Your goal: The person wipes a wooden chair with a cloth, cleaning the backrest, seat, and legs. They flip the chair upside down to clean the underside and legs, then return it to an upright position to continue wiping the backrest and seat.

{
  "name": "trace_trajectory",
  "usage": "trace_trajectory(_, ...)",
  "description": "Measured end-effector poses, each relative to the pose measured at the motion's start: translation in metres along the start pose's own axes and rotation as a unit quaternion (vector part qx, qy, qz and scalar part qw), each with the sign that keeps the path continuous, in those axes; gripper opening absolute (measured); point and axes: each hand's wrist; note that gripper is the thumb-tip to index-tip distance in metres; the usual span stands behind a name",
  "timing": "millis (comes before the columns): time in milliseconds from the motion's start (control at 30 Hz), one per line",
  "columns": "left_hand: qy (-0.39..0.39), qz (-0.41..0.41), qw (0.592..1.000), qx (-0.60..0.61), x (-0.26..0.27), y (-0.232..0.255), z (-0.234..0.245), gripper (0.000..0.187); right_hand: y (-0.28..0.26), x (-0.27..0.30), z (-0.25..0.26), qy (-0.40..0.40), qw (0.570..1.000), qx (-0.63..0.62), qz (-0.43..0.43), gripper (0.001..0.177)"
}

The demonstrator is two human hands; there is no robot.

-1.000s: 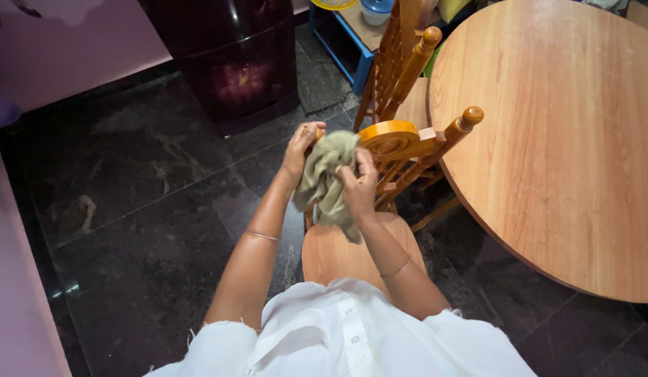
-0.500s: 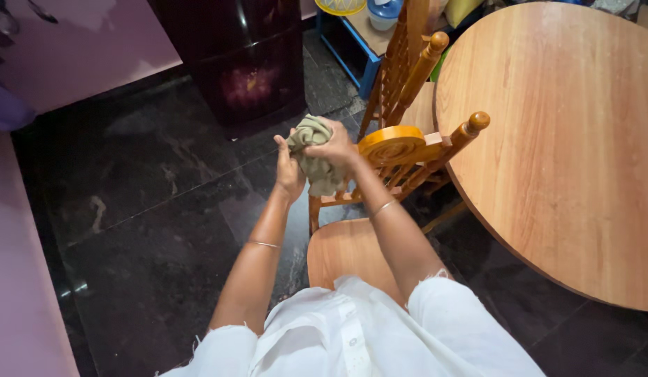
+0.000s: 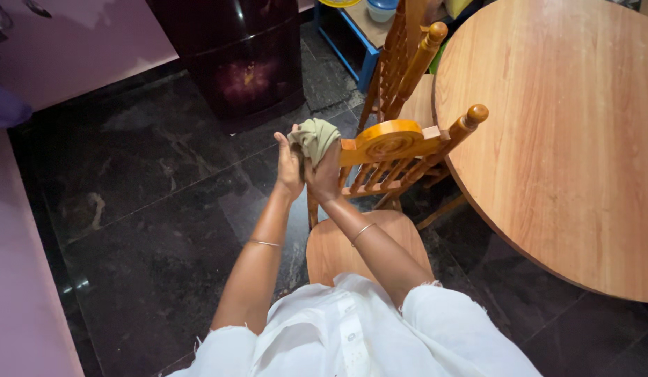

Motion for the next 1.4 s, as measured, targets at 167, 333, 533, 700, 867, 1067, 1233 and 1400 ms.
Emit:
trace_trajectory(167, 0.031, 0.025, 0.999, -0.030, -0.006, -0.006, 0.011, 0.111, 0.015, 0.029, 0.029, -0.044, 0.999, 0.021, -0.007, 0.062)
trace_trajectory(333, 0.101, 0.041, 0.992, -0.056, -0.018, -0.031, 0.039, 0.104, 0.042, 0.095, 0.091, -0.108, 0.973, -0.129, -0.160, 0.047)
trace_trajectory(533, 0.394, -0.182, 0.832, -0.345, 0.013, -0.056, -0.014, 0.062, 0.039, 0.131, 0.193, 0.046, 0.897, -0.237, -0.370, 0.041)
trace_trajectory(700, 0.285, -0.328, 0.759, -0.486, 0.046, -0.067, -0.126, 0.046, 0.026, 0.082, 0.264, 0.173, 0.906, -0.309, -0.231, 0.051)
trace_trajectory(867, 0.110, -0.295, 0.730, -0.607, 0.026, -0.088, -0.194, 0.061, 0.023, 0.018, 0.308, 0.224, 0.911, -0.315, -0.142, 0.058)
trace_trajectory(1067, 0.046, -0.255, 0.582, -0.771, -0.035, -0.115, -0.209, 0.063, 0.089, -0.049, 0.292, 0.182, 0.973, -0.088, -0.111, 0.079)
trace_trajectory(1233, 0.065, -0.257, 0.512, -0.817, -0.038, -0.128, -0.197, 0.046, 0.133, -0.095, 0.269, 0.158, 0.976, 0.096, -0.117, 0.075)
trace_trajectory(1400, 0.065, -0.255, 0.503, -0.824, -0.042, -0.135, -0.194, 0.046, 0.185, -0.135, 0.306, -0.063, 0.964, -0.187, -0.179, 0.049)
Point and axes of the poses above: each hand's wrist, its own x-axis away from the middle knuckle, its own z-axis out of the back of the hand, y = z × x
